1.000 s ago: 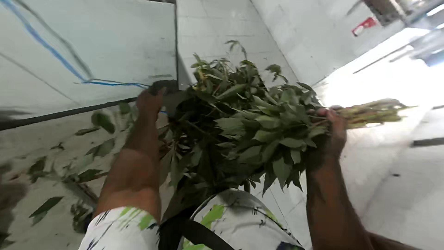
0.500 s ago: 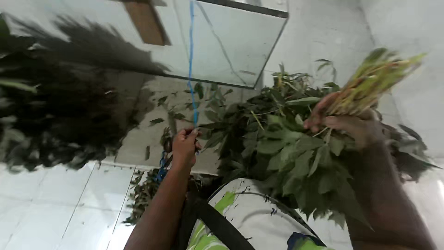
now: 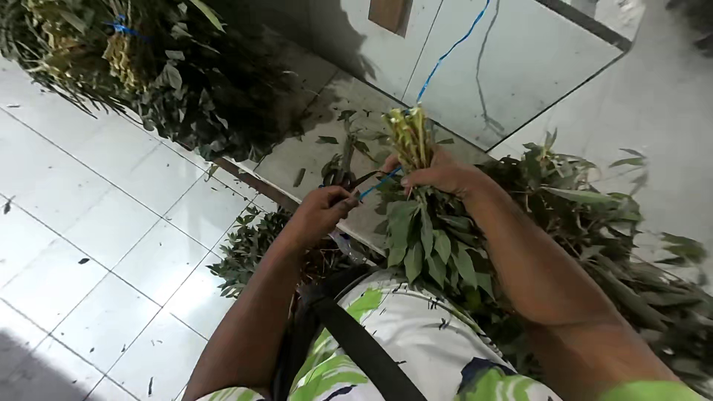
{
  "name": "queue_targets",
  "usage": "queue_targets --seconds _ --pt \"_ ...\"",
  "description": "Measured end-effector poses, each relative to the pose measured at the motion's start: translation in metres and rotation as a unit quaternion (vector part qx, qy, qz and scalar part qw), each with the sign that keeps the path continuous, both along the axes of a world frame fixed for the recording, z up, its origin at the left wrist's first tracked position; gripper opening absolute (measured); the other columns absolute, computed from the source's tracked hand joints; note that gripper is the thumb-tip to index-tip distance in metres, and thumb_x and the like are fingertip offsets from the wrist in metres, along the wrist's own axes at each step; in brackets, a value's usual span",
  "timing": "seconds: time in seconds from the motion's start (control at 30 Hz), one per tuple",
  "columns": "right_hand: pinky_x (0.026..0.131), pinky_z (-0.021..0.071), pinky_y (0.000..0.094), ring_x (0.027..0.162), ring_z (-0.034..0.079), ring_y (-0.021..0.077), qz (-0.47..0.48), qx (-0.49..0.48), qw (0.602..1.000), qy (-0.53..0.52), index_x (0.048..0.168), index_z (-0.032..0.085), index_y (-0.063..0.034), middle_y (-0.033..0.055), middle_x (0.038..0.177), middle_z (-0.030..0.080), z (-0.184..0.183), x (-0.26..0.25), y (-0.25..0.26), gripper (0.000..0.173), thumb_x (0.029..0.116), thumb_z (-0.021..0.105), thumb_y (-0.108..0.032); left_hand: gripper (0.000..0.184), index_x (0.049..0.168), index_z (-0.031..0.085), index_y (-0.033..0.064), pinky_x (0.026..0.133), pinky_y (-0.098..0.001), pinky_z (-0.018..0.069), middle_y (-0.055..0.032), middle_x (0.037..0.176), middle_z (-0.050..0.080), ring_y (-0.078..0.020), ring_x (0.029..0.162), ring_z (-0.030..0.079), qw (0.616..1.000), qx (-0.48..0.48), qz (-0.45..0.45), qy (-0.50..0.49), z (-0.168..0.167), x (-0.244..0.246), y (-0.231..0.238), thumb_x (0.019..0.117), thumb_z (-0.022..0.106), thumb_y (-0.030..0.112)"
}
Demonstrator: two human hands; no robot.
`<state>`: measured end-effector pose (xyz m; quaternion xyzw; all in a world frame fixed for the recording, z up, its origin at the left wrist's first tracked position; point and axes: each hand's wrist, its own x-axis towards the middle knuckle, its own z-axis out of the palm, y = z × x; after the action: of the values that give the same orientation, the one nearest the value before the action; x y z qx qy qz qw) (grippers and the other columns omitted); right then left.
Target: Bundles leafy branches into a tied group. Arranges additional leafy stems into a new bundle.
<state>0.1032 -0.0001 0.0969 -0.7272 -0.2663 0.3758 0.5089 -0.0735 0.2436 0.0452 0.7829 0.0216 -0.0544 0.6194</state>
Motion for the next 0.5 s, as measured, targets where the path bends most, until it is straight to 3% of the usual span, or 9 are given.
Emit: queue_targets --seconds 0.1,0.17,0.23,0.3,0.37,0.4,0.43,0.47,0.5 --pt "0.074 0.0643 0.0375 0.09 0.073 0.022 -0.005 0.016 0.999 0.033 0.136 0.057 -0.0048 0.0092 0.118 0.072 0.01 0.008 -0.019 0.059 0.0795 0.073 -0.005 0.021 0.104 0.071 0.0079 0.049 -0.0259 0.042 -0.0034 0.077 0.063 -0.0105 0.055 0.05 0.996 -0.035 0.075 0.027 -0.005 -0.003 0.002 0.1041 0.061 0.026" --pt "0.076 0.0651 0.0412 0.102 0.073 0.0273 0.033 0.031 0.996 0.073 0.141 0.052 -0.0051 0.0117 0.134 0.066 0.014 0.003 -0.025 0.067 0.0782 0.075 -0.006 0.02 0.106 0.07 0.0066 0.05 -0.0264 0.0421 -0.0044 0.078 0.063 -0.0111 0.056 0.05 0.99 -0.053 0.124 0.044 -0.012 0.008 -0.009 0.1038 0.062 0.025" --pt "0.074 0.0649 0.0394 0.105 0.072 0.0267 0.051 0.041 0.991 0.113 0.141 0.053 -0.0077 0.0098 0.141 0.062 0.016 -0.021 -0.023 0.071 0.0755 0.08 -0.007 0.02 0.112 0.071 0.0066 0.051 -0.0276 0.0445 -0.0048 0.082 0.065 -0.0115 0.058 0.052 0.99 -0.057 0.124 0.047 -0.017 0.022 -0.024 0.1038 0.062 0.023" --pt "0.069 0.0635 0.0351 0.09 0.072 0.0223 0.058 0.051 0.987 0.144 0.138 0.059 -0.0087 0.01 0.131 0.068 0.009 -0.04 -0.021 0.065 0.0757 0.078 -0.005 0.019 0.113 0.07 0.0062 0.052 -0.028 0.0465 -0.0055 0.085 0.066 -0.0118 0.06 0.055 0.994 -0.065 0.086 0.033 -0.017 0.031 -0.04 0.1043 0.06 0.019" --pt "0.068 0.0615 0.0298 0.079 0.071 0.016 0.045 0.04 0.986 0.155 0.127 0.062 -0.0065 0.0092 0.105 0.074 0.008 -0.052 -0.019 0.046 0.0827 0.072 -0.002 0.018 0.117 0.07 0.0079 0.057 -0.0248 0.0483 -0.0035 0.093 0.07 -0.0092 0.068 0.059 0.994 -0.103 0.041 0.012 -0.013 0.031 -0.05 0.1044 0.059 0.015" --pt "0.067 0.06 0.0254 0.073 0.07 0.0109 0.025 0.019 0.987 0.156 0.121 0.062 -0.0058 0.006 0.094 0.074 0.013 -0.055 -0.008 0.041 0.081 0.069 -0.001 0.019 0.12 0.07 0.0097 0.058 -0.0235 0.0466 -0.0023 0.093 0.068 -0.0085 0.069 0.058 0.993 -0.115 0.026 0.011 -0.011 0.029 -0.051 0.1047 0.059 0.014" --pt "0.068 0.0596 0.0236 0.073 0.069 0.0092 0.014 0.011 0.987 0.16 0.122 0.063 -0.005 0.0053 0.095 0.075 0.017 -0.056 -0.001 0.041 0.0811 0.067 0.002 0.022 0.123 0.07 0.0117 0.058 -0.024 0.0456 -0.002 0.092 0.067 -0.0092 0.069 0.057 0.994 -0.107 0.018 0.016 -0.01 0.025 -0.049 0.1047 0.059 0.015" --pt "0.071 0.0596 0.0232 0.076 0.069 0.0089 0.016 0.014 0.987 0.157 0.129 0.063 -0.0055 0.0046 0.106 0.074 0.019 -0.055 0.003 0.047 0.0826 0.065 0.003 0.021 0.122 0.071 0.0128 0.06 -0.0262 0.0479 -0.0025 0.092 0.068 -0.0109 0.07 0.058 0.997 -0.07 0.013 0.02 -0.008 0.02 -0.044 0.1047 0.06 0.017" --pt "0.074 0.0596 0.0247 0.081 0.069 0.0098 0.021 0.009 0.99 0.138 0.133 0.061 -0.006 0.0044 0.113 0.072 0.017 -0.051 0.007 0.049 0.0844 0.065 0.003 0.016 0.113 0.072 0.0115 0.065 -0.0295 0.0537 -0.0028 0.093 0.069 -0.0123 0.074 0.063 0.999 -0.022 0.011 0.019 -0.008 0.014 -0.036 0.1042 0.061 0.02"
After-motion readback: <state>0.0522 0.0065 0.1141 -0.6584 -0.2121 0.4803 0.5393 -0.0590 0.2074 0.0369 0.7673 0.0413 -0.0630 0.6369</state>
